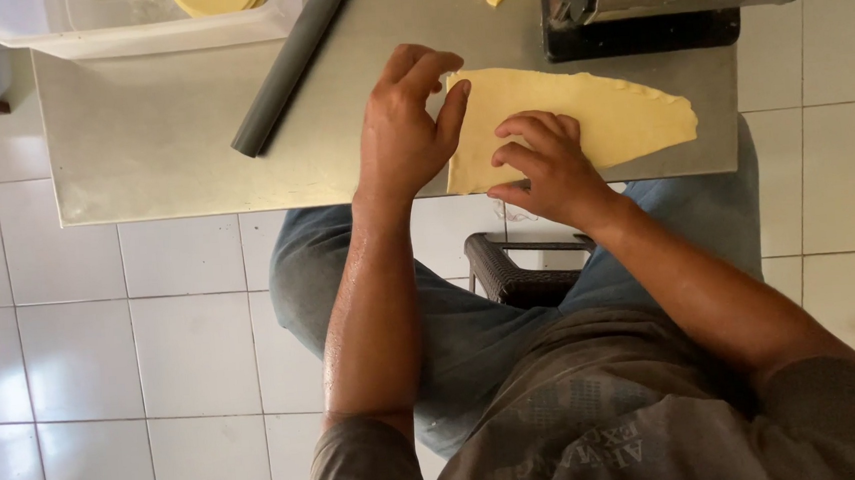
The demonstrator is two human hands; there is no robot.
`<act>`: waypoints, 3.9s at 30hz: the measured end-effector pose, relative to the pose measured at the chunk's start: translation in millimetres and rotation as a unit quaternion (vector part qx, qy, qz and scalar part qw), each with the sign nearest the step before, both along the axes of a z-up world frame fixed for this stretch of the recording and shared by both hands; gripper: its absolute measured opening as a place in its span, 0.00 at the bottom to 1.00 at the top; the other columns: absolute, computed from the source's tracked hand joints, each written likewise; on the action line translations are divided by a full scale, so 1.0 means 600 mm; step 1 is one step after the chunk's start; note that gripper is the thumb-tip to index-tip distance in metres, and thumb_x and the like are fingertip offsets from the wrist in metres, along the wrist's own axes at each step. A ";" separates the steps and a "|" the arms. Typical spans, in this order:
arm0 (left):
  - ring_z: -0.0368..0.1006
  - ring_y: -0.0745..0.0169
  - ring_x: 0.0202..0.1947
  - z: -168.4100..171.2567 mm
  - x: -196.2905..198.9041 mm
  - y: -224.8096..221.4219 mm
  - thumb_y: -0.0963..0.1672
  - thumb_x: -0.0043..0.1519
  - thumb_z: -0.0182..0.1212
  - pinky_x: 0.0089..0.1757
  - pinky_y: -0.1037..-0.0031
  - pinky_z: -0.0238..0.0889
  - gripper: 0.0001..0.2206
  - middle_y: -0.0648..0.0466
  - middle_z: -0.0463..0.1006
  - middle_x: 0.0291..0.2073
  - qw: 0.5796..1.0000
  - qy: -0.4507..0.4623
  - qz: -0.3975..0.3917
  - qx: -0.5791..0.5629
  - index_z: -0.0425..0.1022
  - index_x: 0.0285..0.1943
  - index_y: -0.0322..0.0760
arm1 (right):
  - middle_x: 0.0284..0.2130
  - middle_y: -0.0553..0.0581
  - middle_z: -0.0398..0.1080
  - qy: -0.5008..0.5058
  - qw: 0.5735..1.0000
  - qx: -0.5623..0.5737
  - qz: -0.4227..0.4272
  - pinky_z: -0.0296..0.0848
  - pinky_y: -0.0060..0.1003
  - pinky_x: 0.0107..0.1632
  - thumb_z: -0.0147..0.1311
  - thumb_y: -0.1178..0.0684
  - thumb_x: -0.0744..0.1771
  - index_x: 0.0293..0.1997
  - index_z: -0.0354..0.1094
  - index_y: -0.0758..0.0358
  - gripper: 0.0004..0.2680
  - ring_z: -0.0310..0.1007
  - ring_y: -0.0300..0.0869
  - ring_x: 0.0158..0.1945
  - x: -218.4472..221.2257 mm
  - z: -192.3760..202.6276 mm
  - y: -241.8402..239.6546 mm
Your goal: Flattening dough with a rolling pin and passing it through a manual roller machine to create thin sheets.
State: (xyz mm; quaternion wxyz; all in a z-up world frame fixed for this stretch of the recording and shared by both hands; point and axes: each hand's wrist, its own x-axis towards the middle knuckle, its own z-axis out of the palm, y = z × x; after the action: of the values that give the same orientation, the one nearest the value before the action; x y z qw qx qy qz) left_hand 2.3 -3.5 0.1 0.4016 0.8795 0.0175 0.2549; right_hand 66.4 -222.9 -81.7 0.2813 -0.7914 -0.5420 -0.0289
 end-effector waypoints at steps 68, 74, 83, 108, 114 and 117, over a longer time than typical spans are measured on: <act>0.74 0.55 0.39 0.001 -0.007 -0.002 0.41 0.66 0.59 0.42 0.67 0.73 0.08 0.50 0.72 0.45 1.000 -0.016 0.013 -0.003 0.75 0.52 0.36 | 0.72 0.61 0.41 0.140 0.957 -0.218 -0.130 0.42 0.61 0.65 0.69 0.35 0.57 0.69 0.54 0.50 0.35 0.33 0.55 0.76 -0.018 0.035 0.072; 0.74 0.54 0.43 0.004 -0.009 -0.003 0.40 0.65 0.59 0.43 0.67 0.75 0.08 0.49 0.72 0.45 1.000 -0.022 0.006 0.001 0.75 0.51 0.34 | 0.73 0.59 0.39 0.174 0.946 -0.233 -0.141 0.36 0.58 0.67 0.64 0.33 0.59 0.69 0.53 0.50 0.33 0.29 0.52 0.77 -0.022 0.041 0.077; 0.74 0.55 0.41 0.006 -0.012 -0.002 0.40 0.65 0.59 0.43 0.68 0.74 0.08 0.50 0.72 0.45 1.000 -0.022 0.009 0.000 0.75 0.51 0.34 | 0.72 0.62 0.42 0.138 0.959 -0.203 -0.144 0.39 0.62 0.65 0.66 0.32 0.60 0.68 0.54 0.52 0.33 0.33 0.55 0.76 -0.026 0.031 0.078; 0.80 0.35 0.39 -0.002 -0.008 -0.007 0.40 0.64 0.65 0.40 0.54 0.76 0.10 0.38 0.74 0.43 0.999 0.052 0.001 0.016 0.80 0.52 0.27 | 0.62 0.62 0.59 0.028 0.991 -0.049 -0.125 0.57 0.56 0.58 0.64 0.42 0.63 0.66 0.62 0.54 0.25 0.58 0.58 0.68 0.033 0.012 -0.048; 0.80 0.36 0.42 -0.008 0.001 -0.014 0.41 0.64 0.65 0.42 0.54 0.75 0.11 0.41 0.75 0.44 0.997 0.070 -0.007 0.031 0.80 0.53 0.31 | 0.56 0.61 0.65 -0.072 0.976 -0.050 -0.201 0.63 0.51 0.54 0.59 0.51 0.69 0.66 0.68 0.62 0.17 0.69 0.57 0.59 0.152 -0.011 -0.210; 0.80 0.36 0.43 -0.007 0.003 -0.019 0.41 0.64 0.65 0.43 0.54 0.75 0.11 0.41 0.75 0.45 0.996 0.084 -0.015 0.041 0.80 0.53 0.31 | 0.61 0.70 0.67 -0.133 0.974 -0.045 -0.177 0.65 0.54 0.56 0.58 0.51 0.69 0.68 0.65 0.71 0.20 0.69 0.61 0.63 0.146 0.005 -0.203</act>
State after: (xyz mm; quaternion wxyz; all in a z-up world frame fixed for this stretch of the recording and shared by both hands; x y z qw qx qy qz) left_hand 4.2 -14.8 -3.9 0.3662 0.9136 0.0275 0.1746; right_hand 153.7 -344.9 -78.5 0.1611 -0.8758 -0.4264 -0.1585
